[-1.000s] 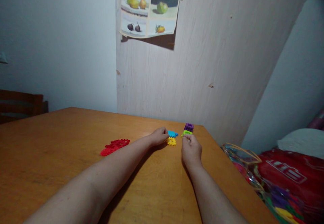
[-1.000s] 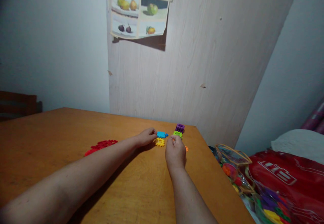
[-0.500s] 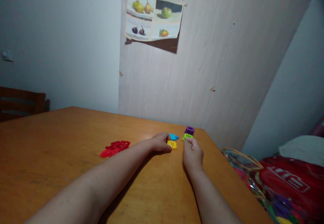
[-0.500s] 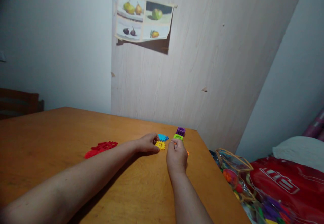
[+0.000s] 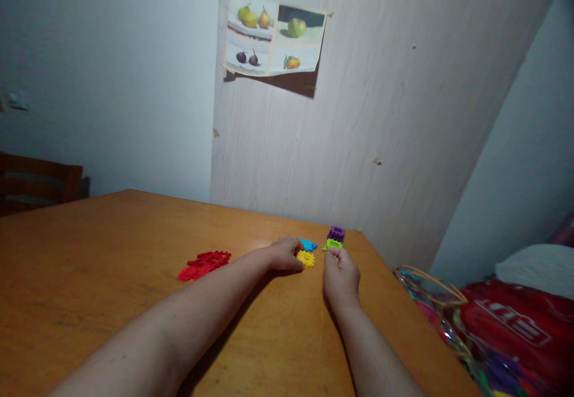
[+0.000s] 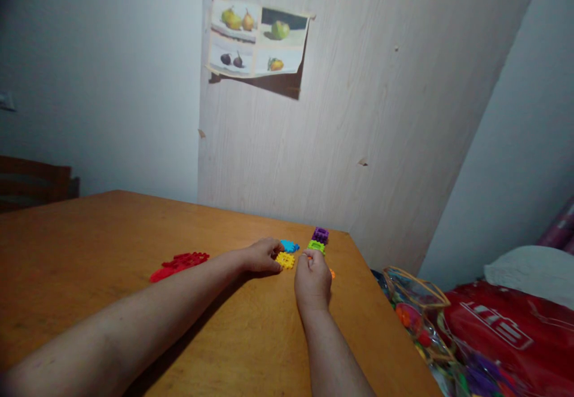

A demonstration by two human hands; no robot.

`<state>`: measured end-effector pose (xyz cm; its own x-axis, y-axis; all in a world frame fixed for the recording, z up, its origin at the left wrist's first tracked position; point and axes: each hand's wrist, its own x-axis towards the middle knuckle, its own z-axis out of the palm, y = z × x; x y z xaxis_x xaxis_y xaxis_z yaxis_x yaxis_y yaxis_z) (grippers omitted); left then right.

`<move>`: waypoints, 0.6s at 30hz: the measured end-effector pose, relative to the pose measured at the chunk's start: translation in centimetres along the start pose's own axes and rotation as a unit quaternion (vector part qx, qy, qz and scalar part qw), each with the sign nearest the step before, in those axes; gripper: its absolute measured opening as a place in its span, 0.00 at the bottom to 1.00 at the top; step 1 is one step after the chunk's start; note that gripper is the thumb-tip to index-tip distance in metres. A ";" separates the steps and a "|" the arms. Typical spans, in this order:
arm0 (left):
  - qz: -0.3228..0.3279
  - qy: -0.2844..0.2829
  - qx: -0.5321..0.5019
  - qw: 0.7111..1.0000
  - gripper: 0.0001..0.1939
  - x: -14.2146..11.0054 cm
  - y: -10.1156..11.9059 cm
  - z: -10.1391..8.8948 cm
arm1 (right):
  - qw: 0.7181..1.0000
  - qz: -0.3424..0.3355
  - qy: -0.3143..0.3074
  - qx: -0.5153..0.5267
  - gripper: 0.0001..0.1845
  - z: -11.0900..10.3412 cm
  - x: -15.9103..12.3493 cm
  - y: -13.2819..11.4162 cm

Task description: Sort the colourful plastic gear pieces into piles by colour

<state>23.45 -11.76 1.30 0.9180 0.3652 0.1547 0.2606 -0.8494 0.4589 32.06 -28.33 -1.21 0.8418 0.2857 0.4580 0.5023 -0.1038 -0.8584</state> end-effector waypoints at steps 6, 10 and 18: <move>-0.016 0.003 0.029 0.999 0.17 0.1 0.2 -0.1 | 1.000 -0.004 -0.007 -0.004 0.16 0.0 0.0 0.0; -0.035 0.008 0.003 0.999 0.20 0.0 -0.2 0.1 | 1.000 -0.009 -0.007 -0.005 0.16 0.1 0.0 0.1; -0.036 0.007 -0.040 0.999 0.22 -0.3 -0.3 -0.2 | 1.000 -0.008 -0.001 0.000 0.18 0.1 -0.1 0.0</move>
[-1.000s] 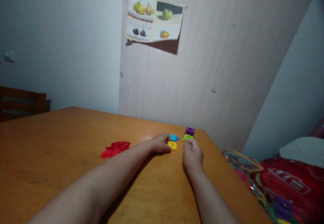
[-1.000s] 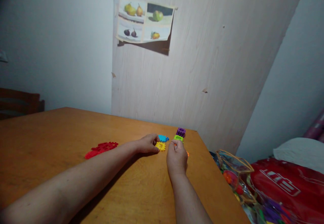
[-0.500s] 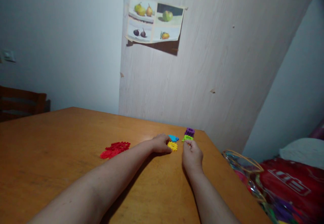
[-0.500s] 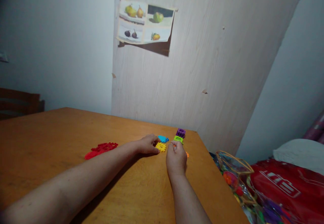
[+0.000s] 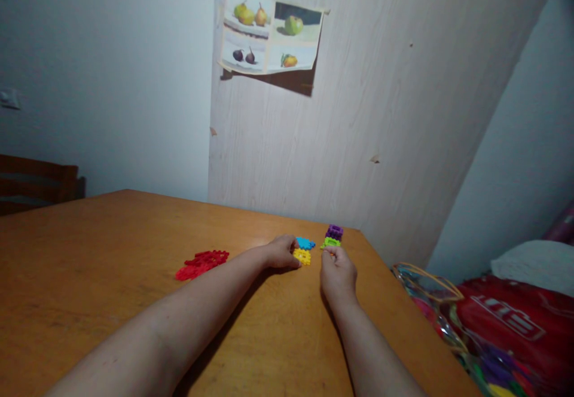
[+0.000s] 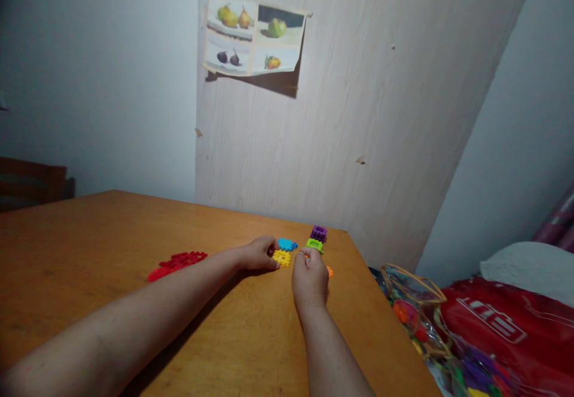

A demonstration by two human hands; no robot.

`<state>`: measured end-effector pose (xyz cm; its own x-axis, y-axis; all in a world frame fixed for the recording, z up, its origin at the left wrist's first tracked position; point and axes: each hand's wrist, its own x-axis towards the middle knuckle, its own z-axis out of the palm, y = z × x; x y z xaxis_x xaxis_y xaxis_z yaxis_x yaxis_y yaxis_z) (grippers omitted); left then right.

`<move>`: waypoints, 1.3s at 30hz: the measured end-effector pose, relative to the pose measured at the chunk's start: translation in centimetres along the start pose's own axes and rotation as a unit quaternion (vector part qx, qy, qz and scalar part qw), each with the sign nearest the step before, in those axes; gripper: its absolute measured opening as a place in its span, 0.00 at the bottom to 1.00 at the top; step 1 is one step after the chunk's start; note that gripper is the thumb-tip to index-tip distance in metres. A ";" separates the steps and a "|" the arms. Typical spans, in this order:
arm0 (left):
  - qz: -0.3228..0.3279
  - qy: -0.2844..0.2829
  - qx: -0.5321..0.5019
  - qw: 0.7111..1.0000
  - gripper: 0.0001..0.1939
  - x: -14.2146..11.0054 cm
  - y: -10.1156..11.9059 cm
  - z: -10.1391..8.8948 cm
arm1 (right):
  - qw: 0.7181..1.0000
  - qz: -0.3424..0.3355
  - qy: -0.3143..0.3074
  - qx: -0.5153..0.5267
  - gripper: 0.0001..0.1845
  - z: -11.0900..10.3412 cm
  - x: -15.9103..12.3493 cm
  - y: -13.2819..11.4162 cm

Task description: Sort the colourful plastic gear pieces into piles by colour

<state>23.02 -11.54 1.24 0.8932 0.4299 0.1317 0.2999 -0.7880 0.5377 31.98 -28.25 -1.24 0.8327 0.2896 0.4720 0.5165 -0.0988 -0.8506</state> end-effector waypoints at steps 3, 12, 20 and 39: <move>0.008 -0.003 0.025 1.000 0.21 0.0 0.2 -0.2 | 1.000 0.008 -0.003 -0.007 0.17 0.0 0.1 0.0; -0.024 0.001 0.043 0.999 0.17 -0.2 1.0 -0.2 | 1.000 0.006 -0.005 -0.015 0.16 -0.1 0.1 -0.2; -0.047 0.015 0.075 0.996 0.21 -0.4 1.2 -0.1 | 1.000 0.006 -0.001 -0.010 0.15 0.0 0.1 -0.2; -0.054 0.017 0.090 0.994 0.18 -0.5 1.8 -0.3 | 1.000 0.001 0.003 -0.008 0.15 0.0 0.2 -0.1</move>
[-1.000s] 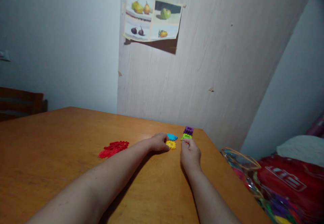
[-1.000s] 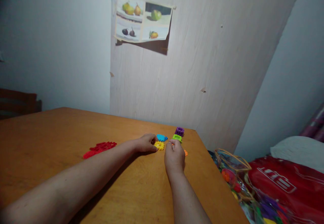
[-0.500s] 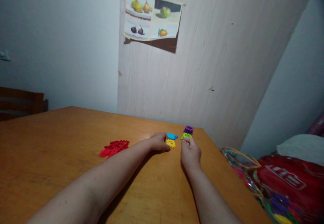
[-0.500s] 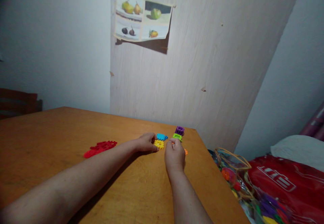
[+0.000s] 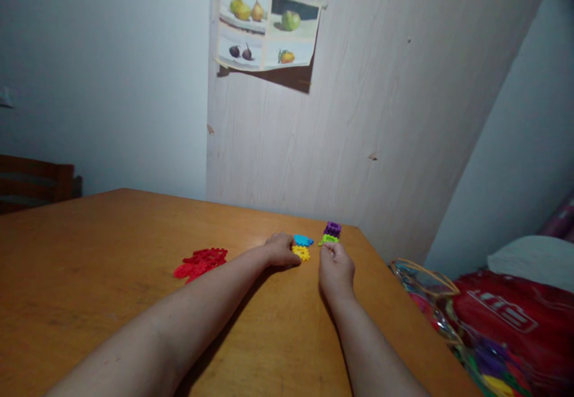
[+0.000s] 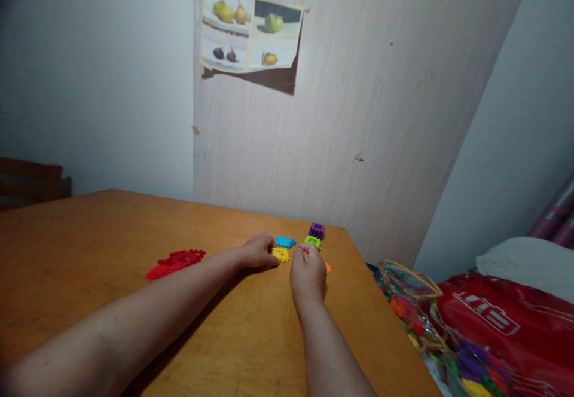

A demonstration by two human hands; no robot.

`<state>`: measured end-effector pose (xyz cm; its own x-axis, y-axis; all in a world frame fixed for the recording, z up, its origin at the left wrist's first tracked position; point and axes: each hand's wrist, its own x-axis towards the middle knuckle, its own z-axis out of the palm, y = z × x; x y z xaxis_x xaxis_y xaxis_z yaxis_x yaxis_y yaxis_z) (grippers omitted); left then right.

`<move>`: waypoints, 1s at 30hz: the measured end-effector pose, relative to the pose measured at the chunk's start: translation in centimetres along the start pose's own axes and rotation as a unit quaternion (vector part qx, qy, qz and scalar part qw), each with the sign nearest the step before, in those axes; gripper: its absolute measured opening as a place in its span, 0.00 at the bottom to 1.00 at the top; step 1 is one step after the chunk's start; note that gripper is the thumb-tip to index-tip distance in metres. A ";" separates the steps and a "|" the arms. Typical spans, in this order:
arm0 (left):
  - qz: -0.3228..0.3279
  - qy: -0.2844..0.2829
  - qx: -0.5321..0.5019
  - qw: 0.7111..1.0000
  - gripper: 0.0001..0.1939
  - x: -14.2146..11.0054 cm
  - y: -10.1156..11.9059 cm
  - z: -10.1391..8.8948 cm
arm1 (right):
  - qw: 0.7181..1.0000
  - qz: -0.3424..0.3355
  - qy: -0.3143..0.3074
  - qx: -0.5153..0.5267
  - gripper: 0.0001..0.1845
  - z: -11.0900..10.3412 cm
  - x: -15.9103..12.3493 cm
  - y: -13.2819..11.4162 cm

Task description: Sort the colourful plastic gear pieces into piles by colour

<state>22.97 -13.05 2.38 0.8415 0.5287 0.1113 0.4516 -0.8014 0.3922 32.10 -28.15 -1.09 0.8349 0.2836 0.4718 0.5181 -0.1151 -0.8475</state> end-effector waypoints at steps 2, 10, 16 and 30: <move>-0.002 0.003 0.006 1.000 0.18 -0.1 0.0 0.0 | 1.000 0.002 0.003 0.002 0.16 0.1 0.1 0.1; -0.011 0.010 -0.003 1.000 0.19 0.1 -0.3 0.3 | 1.000 -0.003 0.015 0.005 0.17 -0.4 -0.2 -0.7; -0.002 0.051 -0.052 0.997 0.18 -0.6 -1.2 -0.5 | 0.999 -0.020 0.018 0.018 0.18 -0.9 -0.3 -1.6; -0.043 0.269 -0.355 0.894 0.15 -8.1 -9.5 -6.8 | 0.940 -0.147 -0.285 -0.116 0.18 1.3 -5.3 -3.0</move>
<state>9.82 -7.80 3.96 0.4624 0.7912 0.4001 0.0456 -0.4719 0.8805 25.82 -28.03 -1.35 0.4479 0.7923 0.4144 0.7929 -0.1378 -0.5936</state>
